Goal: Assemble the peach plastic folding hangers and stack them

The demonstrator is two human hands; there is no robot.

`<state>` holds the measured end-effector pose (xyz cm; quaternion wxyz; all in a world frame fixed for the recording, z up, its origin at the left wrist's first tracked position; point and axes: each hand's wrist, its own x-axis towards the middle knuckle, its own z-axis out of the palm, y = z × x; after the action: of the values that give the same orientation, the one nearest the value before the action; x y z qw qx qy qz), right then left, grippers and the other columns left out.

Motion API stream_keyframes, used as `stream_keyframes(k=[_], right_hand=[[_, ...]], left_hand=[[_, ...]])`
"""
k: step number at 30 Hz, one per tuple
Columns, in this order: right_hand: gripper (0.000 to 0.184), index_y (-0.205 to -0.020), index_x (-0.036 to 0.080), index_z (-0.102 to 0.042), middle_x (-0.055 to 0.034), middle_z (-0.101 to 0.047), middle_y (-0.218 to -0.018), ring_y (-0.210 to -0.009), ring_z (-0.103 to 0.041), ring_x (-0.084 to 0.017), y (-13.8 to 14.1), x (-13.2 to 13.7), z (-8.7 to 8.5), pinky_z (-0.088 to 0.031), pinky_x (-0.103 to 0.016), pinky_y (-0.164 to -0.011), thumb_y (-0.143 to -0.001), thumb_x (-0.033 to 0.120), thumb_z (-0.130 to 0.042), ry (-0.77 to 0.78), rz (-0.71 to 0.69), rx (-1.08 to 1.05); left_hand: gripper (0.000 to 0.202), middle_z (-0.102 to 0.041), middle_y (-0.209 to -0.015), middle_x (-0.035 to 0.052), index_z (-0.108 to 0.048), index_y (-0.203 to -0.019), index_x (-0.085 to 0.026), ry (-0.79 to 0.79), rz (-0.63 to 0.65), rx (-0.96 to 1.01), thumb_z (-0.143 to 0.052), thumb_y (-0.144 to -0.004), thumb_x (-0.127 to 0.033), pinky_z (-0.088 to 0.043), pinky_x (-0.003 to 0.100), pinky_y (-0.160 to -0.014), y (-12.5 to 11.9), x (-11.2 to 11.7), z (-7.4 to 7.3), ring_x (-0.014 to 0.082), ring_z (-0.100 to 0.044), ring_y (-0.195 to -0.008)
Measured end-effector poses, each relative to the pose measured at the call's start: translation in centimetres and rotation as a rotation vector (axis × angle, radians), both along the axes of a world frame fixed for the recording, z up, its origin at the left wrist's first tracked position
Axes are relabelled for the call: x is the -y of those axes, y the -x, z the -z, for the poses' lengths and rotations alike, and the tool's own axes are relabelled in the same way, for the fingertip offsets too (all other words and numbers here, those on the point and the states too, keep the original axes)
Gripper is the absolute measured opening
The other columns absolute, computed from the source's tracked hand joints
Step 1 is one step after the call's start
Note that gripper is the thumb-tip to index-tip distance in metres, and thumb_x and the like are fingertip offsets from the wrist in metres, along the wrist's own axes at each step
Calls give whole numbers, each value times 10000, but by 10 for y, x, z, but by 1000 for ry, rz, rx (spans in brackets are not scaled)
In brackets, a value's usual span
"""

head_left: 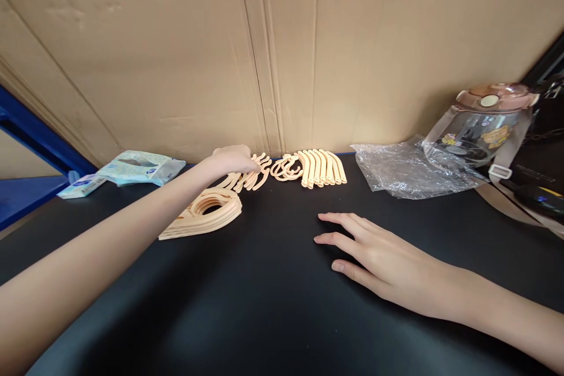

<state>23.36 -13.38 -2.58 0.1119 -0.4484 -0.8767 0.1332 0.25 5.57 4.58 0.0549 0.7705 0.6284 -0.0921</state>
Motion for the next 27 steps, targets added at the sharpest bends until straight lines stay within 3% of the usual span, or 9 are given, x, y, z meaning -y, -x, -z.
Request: stream_keyframes(k=[10,13,16,19,22,27], right_hand=[[382,-1328,247,-505,-93,-399,-1450,-1327,-409,-240,-1,2,3,-417,-436,-1058,-999,378,-361,-11,-8,39],[378,-1323,248,-509,-93,-400,-1448,-1325,-410,-244,-1,2,3,-417,-440,-1057,-999,376,-359,-24,-10,34],[379,-1327,248,-506,-95,-404,-1445,-1332,-402,-243,-1,2,3,-415,-442,-1059,-1000,373,-359,-32,-13,35],[376,-1326,249,-505,-94,-404,-1443,-1331,-403,-240,-2,2,4,-414,-441,-1060,-997,368,-369,-40,-16,36],[366,-1319,256,-506,-84,-403,-1444,-1318,-420,-238,-2,1,7,-417,-441,-1055,-993,366,-384,-57,-23,25],[282,-1204,242,-549,-69,-480,-1370,-1215,-512,-221,0,-2,7,-445,-422,-1013,-970,365,-453,-119,21,-40]], left_hand=[[372,-357,-466,-21,-449,-486,-201,-116,-62,150,-617,-668,-478,-258,293,-533,12,0,-8,157,-391,-487],[347,-397,-485,-21,-569,-573,-209,-159,-42,211,-580,-713,-526,-252,287,-523,12,18,-16,157,-397,-491],[357,-500,-548,-15,-632,-669,-223,-200,-2,262,-560,-742,-565,-265,278,-517,8,53,-16,162,-455,-527],[309,-582,-635,-23,-634,-700,-233,-308,100,293,-562,-784,-522,-292,264,-532,5,95,0,162,-514,-571],[298,-559,-614,-43,-547,-631,-209,-289,198,286,-570,-818,-439,-277,249,-517,7,129,25,138,-500,-552],[198,-556,-707,-51,-559,-687,-204,-180,362,318,-582,-842,-325,-282,237,-509,19,155,55,112,-513,-578]])
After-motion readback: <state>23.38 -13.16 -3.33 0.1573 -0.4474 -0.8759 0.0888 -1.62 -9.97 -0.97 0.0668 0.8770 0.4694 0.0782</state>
